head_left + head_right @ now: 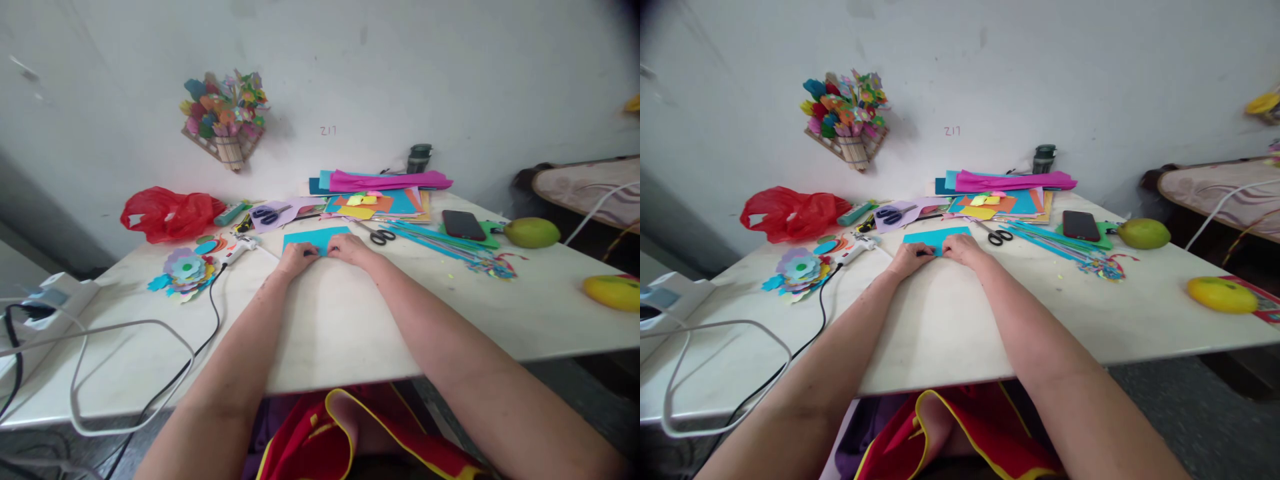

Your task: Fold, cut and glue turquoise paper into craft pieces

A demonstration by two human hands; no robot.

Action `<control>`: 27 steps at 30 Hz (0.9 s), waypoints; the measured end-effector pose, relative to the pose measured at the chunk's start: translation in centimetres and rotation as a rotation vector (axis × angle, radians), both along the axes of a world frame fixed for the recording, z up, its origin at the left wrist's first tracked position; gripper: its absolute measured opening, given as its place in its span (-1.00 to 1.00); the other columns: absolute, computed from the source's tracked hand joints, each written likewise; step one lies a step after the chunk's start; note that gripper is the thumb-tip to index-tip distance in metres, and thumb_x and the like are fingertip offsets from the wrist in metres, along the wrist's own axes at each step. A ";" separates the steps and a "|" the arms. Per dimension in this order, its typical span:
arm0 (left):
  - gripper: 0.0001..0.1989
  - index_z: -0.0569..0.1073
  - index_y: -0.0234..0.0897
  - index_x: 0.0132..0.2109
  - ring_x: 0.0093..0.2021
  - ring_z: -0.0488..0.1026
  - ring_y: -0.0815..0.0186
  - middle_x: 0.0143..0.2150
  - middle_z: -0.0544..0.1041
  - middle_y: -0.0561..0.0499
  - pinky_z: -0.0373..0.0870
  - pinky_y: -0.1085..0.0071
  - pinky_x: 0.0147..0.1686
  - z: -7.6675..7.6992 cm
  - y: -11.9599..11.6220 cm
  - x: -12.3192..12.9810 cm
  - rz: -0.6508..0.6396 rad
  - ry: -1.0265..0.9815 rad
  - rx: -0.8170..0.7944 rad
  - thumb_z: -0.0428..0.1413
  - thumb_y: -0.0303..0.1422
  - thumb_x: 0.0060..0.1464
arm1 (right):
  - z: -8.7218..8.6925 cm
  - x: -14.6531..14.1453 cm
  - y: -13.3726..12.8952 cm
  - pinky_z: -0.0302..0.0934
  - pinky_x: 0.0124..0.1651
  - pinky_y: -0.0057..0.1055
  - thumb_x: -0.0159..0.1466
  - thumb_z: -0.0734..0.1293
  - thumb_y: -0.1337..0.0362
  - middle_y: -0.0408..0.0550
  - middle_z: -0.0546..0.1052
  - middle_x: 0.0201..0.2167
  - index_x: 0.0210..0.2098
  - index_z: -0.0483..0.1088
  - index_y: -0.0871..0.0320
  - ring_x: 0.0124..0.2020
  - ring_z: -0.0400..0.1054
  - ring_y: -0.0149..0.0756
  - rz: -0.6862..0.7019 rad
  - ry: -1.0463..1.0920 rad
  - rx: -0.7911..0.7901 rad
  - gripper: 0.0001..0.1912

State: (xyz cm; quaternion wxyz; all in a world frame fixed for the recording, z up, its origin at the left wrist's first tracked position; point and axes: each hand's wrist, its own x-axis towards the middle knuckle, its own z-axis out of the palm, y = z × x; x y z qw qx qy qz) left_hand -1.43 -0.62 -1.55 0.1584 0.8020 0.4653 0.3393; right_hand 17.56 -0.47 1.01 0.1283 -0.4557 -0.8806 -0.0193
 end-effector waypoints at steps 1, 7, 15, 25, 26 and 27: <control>-0.94 0.52 -0.23 -0.40 -0.16 0.50 0.30 -0.27 0.59 0.04 0.37 0.44 -0.09 0.1 -0.1 0.0 0.000 -0.007 -0.003 0.14 -0.42 -0.11 | 0.0 0.0 0.0 0.12 -0.17 -0.45 0.20 0.25 0.31 -0.09 0.51 -0.19 -0.29 0.50 0.07 -0.16 0.33 -0.28 -0.001 -0.004 -0.001 -0.82; -0.96 0.48 -0.24 -0.47 -0.14 0.49 0.28 -0.29 0.59 0.04 0.36 0.42 -0.10 0.2 -0.1 0.1 -0.008 -0.022 -0.013 0.14 -0.44 -0.12 | 0.0 -0.2 -0.1 0.10 -0.19 -0.46 0.22 0.24 0.31 -0.07 0.49 -0.18 -0.27 0.49 0.09 -0.17 0.32 -0.29 -0.003 -0.035 0.015 -0.81; -0.93 0.48 -0.24 -0.50 -0.03 0.43 0.23 -0.19 0.58 0.03 0.31 0.37 -0.04 0.8 -0.4 0.5 0.051 0.031 -0.029 0.13 -0.42 -0.10 | 0.1 -0.3 -0.4 0.10 -0.23 -0.48 0.25 0.23 0.29 0.01 0.44 -0.12 -0.23 0.46 0.16 -0.19 0.33 -0.30 -0.028 -0.041 -0.016 -0.81; -0.91 0.49 -0.23 -0.46 -0.07 0.44 0.22 -0.15 0.56 0.02 0.29 0.38 -0.06 0.9 -0.3 0.4 0.075 0.093 -0.037 0.12 -0.36 -0.07 | 0.0 -0.6 -0.4 0.09 -0.23 -0.48 0.25 0.24 0.23 0.00 0.43 -0.12 -0.24 0.43 0.16 -0.15 0.32 -0.28 -0.070 -0.035 -0.029 -0.81; -0.91 0.49 -0.23 -0.46 -0.07 0.45 0.22 -0.15 0.56 0.02 0.29 0.38 -0.06 0.8 -0.2 0.4 0.076 0.091 -0.040 0.12 -0.35 -0.07 | 0.0 -0.7 -0.3 0.09 -0.24 -0.48 0.25 0.24 0.22 -0.01 0.44 -0.13 -0.25 0.43 0.16 -0.15 0.32 -0.28 -0.082 -0.032 -0.034 -0.81; -0.91 0.49 -0.23 -0.46 -0.07 0.44 0.23 -0.16 0.57 0.02 0.29 0.39 -0.06 0.8 -0.1 0.4 0.076 0.087 -0.042 0.12 -0.35 -0.07 | 0.0 -0.7 -0.3 0.09 -0.24 -0.47 0.25 0.24 0.21 -0.01 0.44 -0.13 -0.26 0.43 0.16 -0.15 0.33 -0.28 -0.094 -0.027 -0.039 -0.81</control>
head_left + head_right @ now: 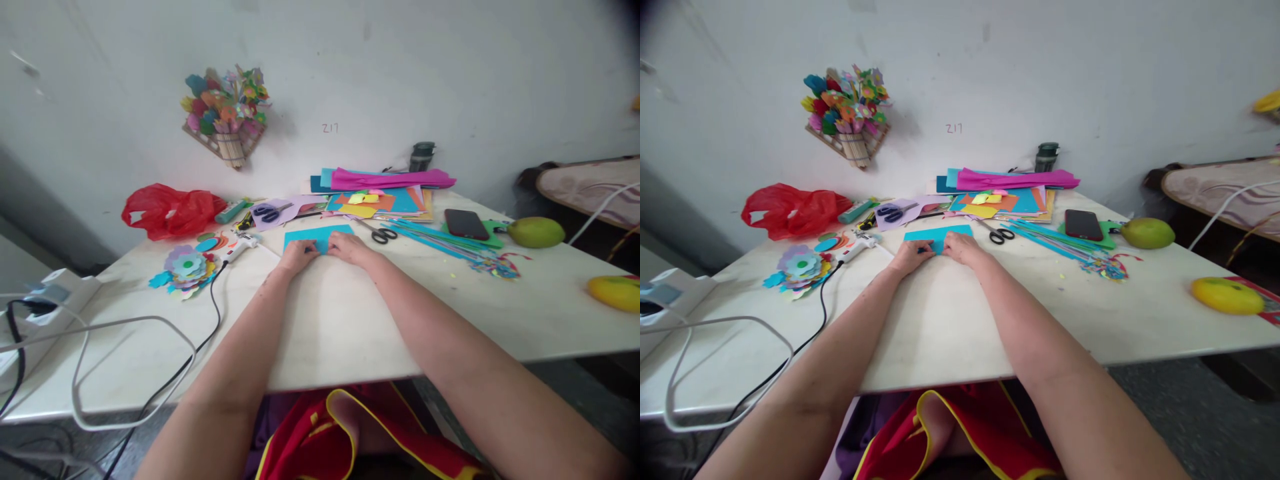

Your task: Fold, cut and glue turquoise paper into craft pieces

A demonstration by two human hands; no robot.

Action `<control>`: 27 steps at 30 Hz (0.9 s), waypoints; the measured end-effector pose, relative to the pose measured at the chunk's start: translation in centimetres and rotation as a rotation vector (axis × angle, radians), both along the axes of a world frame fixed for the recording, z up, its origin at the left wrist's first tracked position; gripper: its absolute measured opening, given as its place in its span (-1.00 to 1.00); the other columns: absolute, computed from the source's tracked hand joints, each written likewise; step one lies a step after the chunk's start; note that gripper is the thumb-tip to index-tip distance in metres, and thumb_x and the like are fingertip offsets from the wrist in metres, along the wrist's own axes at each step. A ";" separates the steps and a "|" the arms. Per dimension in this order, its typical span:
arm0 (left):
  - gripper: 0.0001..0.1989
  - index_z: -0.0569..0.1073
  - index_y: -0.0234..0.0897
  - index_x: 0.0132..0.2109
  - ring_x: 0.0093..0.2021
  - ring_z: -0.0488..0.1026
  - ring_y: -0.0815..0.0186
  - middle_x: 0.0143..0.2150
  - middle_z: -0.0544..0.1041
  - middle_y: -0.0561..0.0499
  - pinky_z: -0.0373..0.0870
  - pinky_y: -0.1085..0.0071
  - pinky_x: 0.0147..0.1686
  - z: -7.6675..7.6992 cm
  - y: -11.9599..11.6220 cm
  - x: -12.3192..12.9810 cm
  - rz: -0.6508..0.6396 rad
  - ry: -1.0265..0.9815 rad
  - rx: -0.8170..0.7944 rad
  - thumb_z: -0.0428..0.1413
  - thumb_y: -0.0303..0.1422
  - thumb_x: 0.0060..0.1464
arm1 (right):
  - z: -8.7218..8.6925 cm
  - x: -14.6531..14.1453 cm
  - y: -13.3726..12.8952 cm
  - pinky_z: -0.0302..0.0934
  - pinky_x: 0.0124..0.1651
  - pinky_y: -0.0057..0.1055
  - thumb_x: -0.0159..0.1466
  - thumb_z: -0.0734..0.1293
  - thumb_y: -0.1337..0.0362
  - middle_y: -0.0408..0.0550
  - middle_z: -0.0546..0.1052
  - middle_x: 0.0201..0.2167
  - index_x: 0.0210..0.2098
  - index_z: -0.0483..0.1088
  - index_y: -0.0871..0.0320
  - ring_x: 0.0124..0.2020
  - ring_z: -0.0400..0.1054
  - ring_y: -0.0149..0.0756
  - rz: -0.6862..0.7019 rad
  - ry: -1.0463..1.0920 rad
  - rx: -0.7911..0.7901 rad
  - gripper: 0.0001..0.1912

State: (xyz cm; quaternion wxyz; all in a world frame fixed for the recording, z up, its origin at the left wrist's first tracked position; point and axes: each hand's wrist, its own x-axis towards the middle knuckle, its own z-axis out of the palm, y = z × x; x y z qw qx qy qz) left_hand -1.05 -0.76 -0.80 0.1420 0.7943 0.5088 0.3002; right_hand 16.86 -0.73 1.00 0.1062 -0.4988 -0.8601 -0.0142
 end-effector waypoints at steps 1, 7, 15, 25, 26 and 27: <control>-0.91 0.49 -0.23 -0.46 -0.07 0.44 0.23 -0.17 0.57 0.03 0.29 0.40 -0.06 -0.1 0.1 0.0 -0.002 -0.007 0.001 0.12 -0.35 -0.07 | 0.0 0.0 0.1 0.09 -0.25 -0.47 0.25 0.24 0.19 -0.01 0.44 -0.13 -0.26 0.43 0.15 -0.16 0.33 -0.27 -0.011 0.006 -0.004 -0.80; -0.87 0.48 -0.24 -0.46 -0.14 0.46 0.24 -0.23 0.57 0.01 0.30 0.40 -0.10 -0.5 0.5 -0.2 -0.013 0.020 0.034 0.10 -0.31 -0.04 | 0.0 -0.2 0.1 0.10 -0.26 -0.44 0.24 0.22 0.16 -0.01 0.42 -0.09 -0.28 0.44 0.13 -0.17 0.34 -0.23 -0.059 0.006 -0.035 -0.78; -0.82 0.49 -0.23 -0.39 -0.02 0.38 0.19 -0.11 0.52 -0.05 0.31 0.34 -0.06 -0.5 0.6 0.0 0.083 0.199 0.076 0.07 -0.24 0.01 | 0.2 -0.5 0.1 0.13 -0.16 -0.40 0.26 0.20 0.15 0.01 0.41 -0.07 -0.29 0.44 0.14 -0.16 0.34 -0.23 -0.084 -0.013 -0.059 -0.76; -0.82 0.48 -0.23 -0.33 0.24 0.07 0.14 0.09 0.41 -0.06 0.13 0.24 0.14 -0.3 0.2 0.5 0.182 0.306 0.046 0.04 -0.25 0.04 | 0.2 -0.5 -0.1 0.14 -0.14 -0.40 0.25 0.20 0.10 0.02 0.42 -0.10 -0.32 0.44 0.15 -0.18 0.34 -0.24 -0.086 0.002 -0.054 -0.72; -0.81 0.48 -0.23 -0.33 0.25 0.06 0.13 0.10 0.40 -0.07 0.12 0.23 0.14 -0.3 0.2 0.6 0.184 0.303 0.039 0.04 -0.25 0.04 | 0.3 -0.5 -0.1 0.14 -0.15 -0.40 0.25 0.20 0.08 0.01 0.42 -0.10 -0.34 0.44 0.15 -0.19 0.34 -0.25 -0.090 0.007 -0.057 -0.71; -0.81 0.48 -0.24 -0.33 0.25 0.05 0.12 0.11 0.39 -0.08 0.11 0.22 0.14 -0.2 0.1 0.6 0.185 0.297 0.032 0.04 -0.25 0.04 | 0.3 -0.5 -0.1 0.14 -0.15 -0.40 0.24 0.21 0.07 0.01 0.42 -0.11 -0.35 0.44 0.14 -0.19 0.34 -0.25 -0.094 0.012 -0.060 -0.70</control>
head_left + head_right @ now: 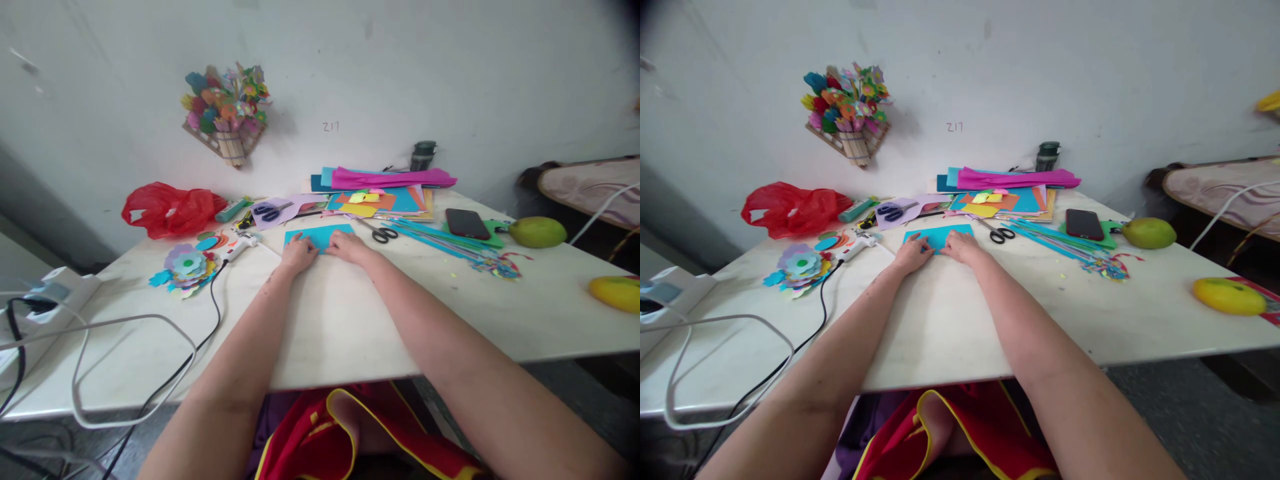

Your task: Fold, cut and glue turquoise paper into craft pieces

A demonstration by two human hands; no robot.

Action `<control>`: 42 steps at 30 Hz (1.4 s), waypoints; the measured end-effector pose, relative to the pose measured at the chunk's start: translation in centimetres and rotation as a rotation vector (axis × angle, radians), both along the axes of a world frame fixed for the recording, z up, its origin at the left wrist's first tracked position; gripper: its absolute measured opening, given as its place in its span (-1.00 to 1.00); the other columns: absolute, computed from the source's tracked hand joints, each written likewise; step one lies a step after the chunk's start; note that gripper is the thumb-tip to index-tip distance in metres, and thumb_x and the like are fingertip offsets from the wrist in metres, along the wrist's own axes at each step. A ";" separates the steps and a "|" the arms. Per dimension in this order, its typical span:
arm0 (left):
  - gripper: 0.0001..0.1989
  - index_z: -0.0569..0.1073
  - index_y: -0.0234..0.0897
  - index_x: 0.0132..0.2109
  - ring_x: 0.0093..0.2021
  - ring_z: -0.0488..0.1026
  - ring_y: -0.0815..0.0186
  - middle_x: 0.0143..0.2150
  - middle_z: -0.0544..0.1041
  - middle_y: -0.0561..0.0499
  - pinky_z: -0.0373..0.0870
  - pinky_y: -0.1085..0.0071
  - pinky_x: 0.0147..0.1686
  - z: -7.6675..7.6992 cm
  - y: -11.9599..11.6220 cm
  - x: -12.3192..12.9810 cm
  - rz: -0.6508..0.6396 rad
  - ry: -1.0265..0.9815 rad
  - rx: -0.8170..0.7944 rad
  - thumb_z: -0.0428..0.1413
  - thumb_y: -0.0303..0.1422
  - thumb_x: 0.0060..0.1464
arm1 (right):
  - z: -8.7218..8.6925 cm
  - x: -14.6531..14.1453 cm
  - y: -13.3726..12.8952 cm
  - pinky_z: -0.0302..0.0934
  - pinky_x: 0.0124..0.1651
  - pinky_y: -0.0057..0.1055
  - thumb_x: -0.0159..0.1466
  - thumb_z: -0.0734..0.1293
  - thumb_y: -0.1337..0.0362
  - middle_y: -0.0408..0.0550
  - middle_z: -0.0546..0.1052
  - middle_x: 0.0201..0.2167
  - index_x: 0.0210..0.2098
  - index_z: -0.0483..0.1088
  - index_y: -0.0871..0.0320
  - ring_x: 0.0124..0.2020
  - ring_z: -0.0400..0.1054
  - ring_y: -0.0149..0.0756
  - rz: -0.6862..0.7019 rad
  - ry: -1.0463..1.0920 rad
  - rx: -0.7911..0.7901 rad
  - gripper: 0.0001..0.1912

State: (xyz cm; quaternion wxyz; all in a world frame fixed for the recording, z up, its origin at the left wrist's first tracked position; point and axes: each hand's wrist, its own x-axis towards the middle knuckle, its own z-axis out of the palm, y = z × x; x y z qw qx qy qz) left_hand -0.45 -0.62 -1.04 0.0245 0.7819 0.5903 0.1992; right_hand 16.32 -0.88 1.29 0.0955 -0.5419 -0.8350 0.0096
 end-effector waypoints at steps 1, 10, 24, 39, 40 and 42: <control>-0.81 0.48 -0.24 -0.33 0.26 0.04 0.11 0.11 0.38 -0.10 0.10 0.21 0.14 0.0 0.0 0.0 0.001 -0.007 -0.006 0.04 -0.25 0.04 | 0.0 0.0 0.0 0.14 -0.15 -0.39 0.24 0.21 0.06 0.01 0.43 -0.11 -0.36 0.44 0.14 -0.20 0.34 -0.25 -0.008 0.005 -0.003 -0.70; -0.82 0.48 -0.26 -0.35 0.26 0.01 0.04 0.11 0.38 -0.13 0.05 0.15 0.15 0.1 -0.2 0.2 0.011 -0.028 -0.016 0.04 -0.28 0.02 | -0.1 -0.5 0.5 0.14 -0.24 -0.46 0.19 0.26 0.05 -0.02 0.46 -0.14 -0.39 0.45 0.14 -0.23 0.35 -0.29 -0.070 0.045 -0.028 -0.71; -0.79 0.47 -0.23 -0.43 0.29 -0.08 -0.03 0.14 0.36 -0.10 -0.25 -0.10 0.19 1.0 -1.3 1.0 0.123 0.058 0.009 0.04 -0.23 0.00 | 0.3 -0.8 0.7 0.21 -0.27 -0.30 0.14 0.31 0.07 0.01 0.50 -0.27 -0.43 0.47 0.11 -0.26 0.39 -0.12 -0.110 0.095 -0.123 -0.76; -0.79 0.45 -0.20 -0.37 0.32 -0.23 0.02 0.24 0.21 -0.03 -0.45 -0.13 0.19 -0.4 -0.7 1.2 0.042 0.081 0.138 -0.01 -0.23 0.04 | 0.2 -0.6 0.6 0.14 -0.34 -0.48 0.15 0.30 0.07 -0.04 0.52 -0.24 -0.41 0.47 0.14 -0.31 0.38 -0.32 -0.110 0.086 -0.088 -0.74; -0.79 0.45 -0.20 -0.37 0.32 -0.23 0.01 0.25 0.21 -0.04 -0.46 -0.14 0.19 -0.4 -0.7 1.1 0.040 0.077 0.130 -0.01 -0.23 0.04 | 0.3 -0.6 0.5 0.13 -0.35 -0.48 0.15 0.30 0.07 -0.04 0.52 -0.26 -0.42 0.47 0.14 -0.32 0.38 -0.32 -0.112 0.087 -0.092 -0.74; -0.80 0.44 -0.20 -0.38 0.32 -0.25 -0.01 0.25 0.20 -0.04 -0.49 -0.15 0.17 -0.4 -0.7 1.1 0.046 0.066 0.114 -0.01 -0.22 0.04 | 0.3 -0.6 0.5 0.13 -0.37 -0.48 0.15 0.30 0.07 -0.05 0.52 -0.30 -0.43 0.47 0.14 -0.34 0.38 -0.32 -0.110 0.089 -0.095 -0.73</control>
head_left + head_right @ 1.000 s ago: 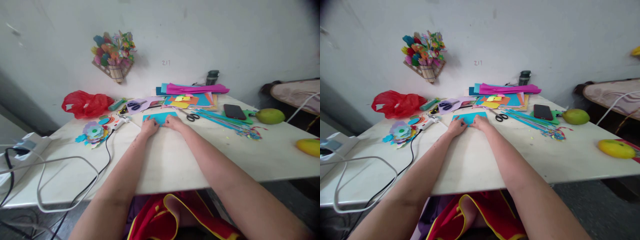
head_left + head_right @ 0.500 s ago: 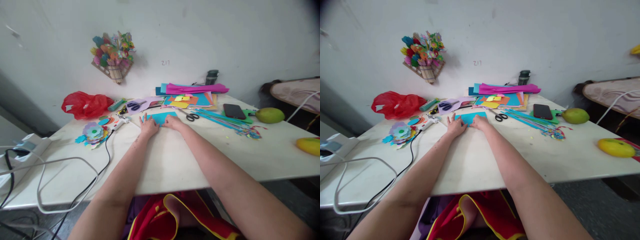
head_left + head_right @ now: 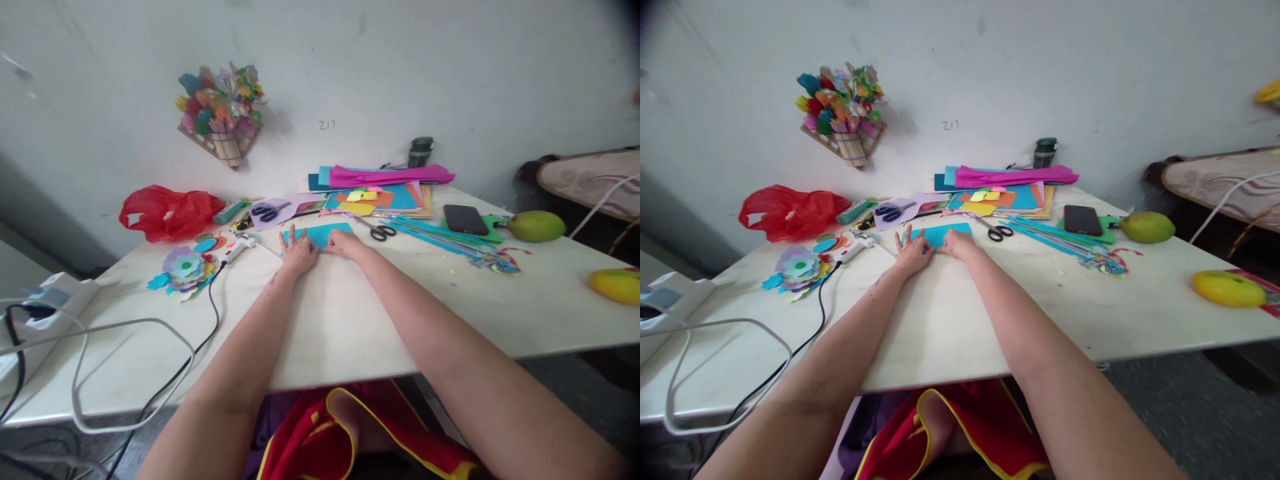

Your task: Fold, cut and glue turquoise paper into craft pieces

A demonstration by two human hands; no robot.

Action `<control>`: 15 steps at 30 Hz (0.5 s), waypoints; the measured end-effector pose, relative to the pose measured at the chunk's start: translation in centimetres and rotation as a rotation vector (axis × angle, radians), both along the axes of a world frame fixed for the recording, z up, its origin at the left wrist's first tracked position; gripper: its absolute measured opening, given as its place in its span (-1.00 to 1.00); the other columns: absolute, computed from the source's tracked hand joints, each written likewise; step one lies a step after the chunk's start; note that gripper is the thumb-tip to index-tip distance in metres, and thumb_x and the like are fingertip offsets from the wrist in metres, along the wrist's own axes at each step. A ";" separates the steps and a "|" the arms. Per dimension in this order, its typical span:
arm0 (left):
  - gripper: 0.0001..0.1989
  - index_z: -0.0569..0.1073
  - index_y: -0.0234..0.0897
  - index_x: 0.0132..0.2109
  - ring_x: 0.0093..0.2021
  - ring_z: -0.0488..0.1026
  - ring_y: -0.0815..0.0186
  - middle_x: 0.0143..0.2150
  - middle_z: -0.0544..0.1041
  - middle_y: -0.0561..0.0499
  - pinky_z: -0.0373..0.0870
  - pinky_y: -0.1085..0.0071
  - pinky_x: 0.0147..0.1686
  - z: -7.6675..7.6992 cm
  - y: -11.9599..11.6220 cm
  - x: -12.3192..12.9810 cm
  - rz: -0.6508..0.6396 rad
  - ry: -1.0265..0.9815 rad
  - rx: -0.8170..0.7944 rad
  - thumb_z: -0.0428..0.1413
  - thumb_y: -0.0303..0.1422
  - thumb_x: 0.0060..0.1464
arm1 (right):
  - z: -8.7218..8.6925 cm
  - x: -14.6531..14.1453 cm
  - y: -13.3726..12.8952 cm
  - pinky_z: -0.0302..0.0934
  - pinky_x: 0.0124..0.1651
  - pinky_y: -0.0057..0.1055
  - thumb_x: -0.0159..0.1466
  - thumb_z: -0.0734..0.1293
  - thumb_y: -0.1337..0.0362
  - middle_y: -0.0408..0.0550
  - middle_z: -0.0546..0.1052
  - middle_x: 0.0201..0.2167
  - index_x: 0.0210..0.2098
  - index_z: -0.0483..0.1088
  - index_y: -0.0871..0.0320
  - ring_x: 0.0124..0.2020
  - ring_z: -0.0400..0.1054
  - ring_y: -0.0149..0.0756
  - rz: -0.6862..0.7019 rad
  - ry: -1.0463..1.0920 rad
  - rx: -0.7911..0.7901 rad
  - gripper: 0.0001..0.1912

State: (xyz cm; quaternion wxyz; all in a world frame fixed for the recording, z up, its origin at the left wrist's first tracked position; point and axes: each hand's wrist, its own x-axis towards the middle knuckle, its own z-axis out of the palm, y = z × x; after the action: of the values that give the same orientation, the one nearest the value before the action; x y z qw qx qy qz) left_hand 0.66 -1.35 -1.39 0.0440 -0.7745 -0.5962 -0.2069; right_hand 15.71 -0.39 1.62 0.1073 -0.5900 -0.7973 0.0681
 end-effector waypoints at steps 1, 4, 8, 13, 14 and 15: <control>-0.80 0.44 -0.20 -0.38 0.32 -0.27 -0.02 0.25 0.20 -0.03 -0.50 -0.16 0.17 0.0 0.0 0.0 0.008 -0.006 -0.005 0.00 -0.21 0.03 | 0.0 0.0 0.0 0.13 -0.37 -0.48 0.15 0.30 0.08 -0.06 0.52 -0.32 -0.44 0.47 0.14 -0.35 0.38 -0.33 0.003 0.000 -0.001 -0.74; -0.81 0.44 -0.19 -0.39 0.32 -0.30 -0.04 0.24 0.21 0.00 -0.54 -0.17 0.16 0.2 -0.2 0.1 0.043 -0.016 -0.008 0.04 -0.20 0.00 | -0.1 0.2 0.2 0.12 -0.41 -0.48 0.14 0.31 0.09 -0.08 0.52 -0.38 -0.45 0.46 0.14 -0.40 0.36 -0.34 0.023 0.000 -0.019 -0.75; -0.79 0.45 -0.19 -0.42 0.32 -0.33 -0.06 0.24 0.22 -0.02 -0.59 -0.19 0.13 0.4 -0.3 0.2 0.065 -0.019 -0.013 0.05 -0.17 -0.01 | -0.3 0.8 0.7 0.13 -0.39 -0.51 0.14 0.31 0.11 -0.11 0.52 -0.37 -0.43 0.45 0.14 -0.39 0.35 -0.37 0.056 0.020 -0.027 -0.78; -0.78 0.46 -0.21 -0.43 0.32 -0.34 -0.09 0.25 0.19 -0.04 -0.61 -0.18 0.13 0.6 -0.4 0.4 0.094 -0.021 -0.038 0.05 -0.17 -0.01 | -0.4 2.0 0.8 0.12 -0.34 -0.54 0.14 0.33 0.13 -0.10 0.52 -0.33 -0.40 0.44 0.15 -0.33 0.35 -0.38 0.077 0.039 -0.008 -0.80; -0.77 0.46 -0.21 -0.42 0.32 -0.34 -0.09 0.25 0.19 -0.05 -0.61 -0.18 0.13 0.7 -0.4 0.4 0.098 -0.020 -0.044 0.05 -0.17 0.00 | -0.4 2.3 0.8 0.12 -0.34 -0.54 0.13 0.33 0.13 -0.10 0.52 -0.32 -0.40 0.44 0.15 -0.32 0.35 -0.38 0.081 0.038 -0.007 -0.80; -0.77 0.47 -0.22 -0.42 0.32 -0.34 -0.10 0.25 0.19 -0.06 -0.61 -0.19 0.13 0.8 -0.5 0.4 0.102 -0.019 -0.049 0.05 -0.17 0.00 | -0.4 2.6 0.8 0.11 -0.35 -0.54 0.13 0.33 0.13 -0.10 0.52 -0.31 -0.40 0.44 0.14 -0.32 0.35 -0.38 0.083 0.038 -0.005 -0.80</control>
State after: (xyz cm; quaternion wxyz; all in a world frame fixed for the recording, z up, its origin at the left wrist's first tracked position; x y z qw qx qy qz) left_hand 1.09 -1.84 -0.64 0.0302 -0.7419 -0.6401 -0.1970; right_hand 18.30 0.39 1.21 0.1179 -0.5554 -0.8187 0.0855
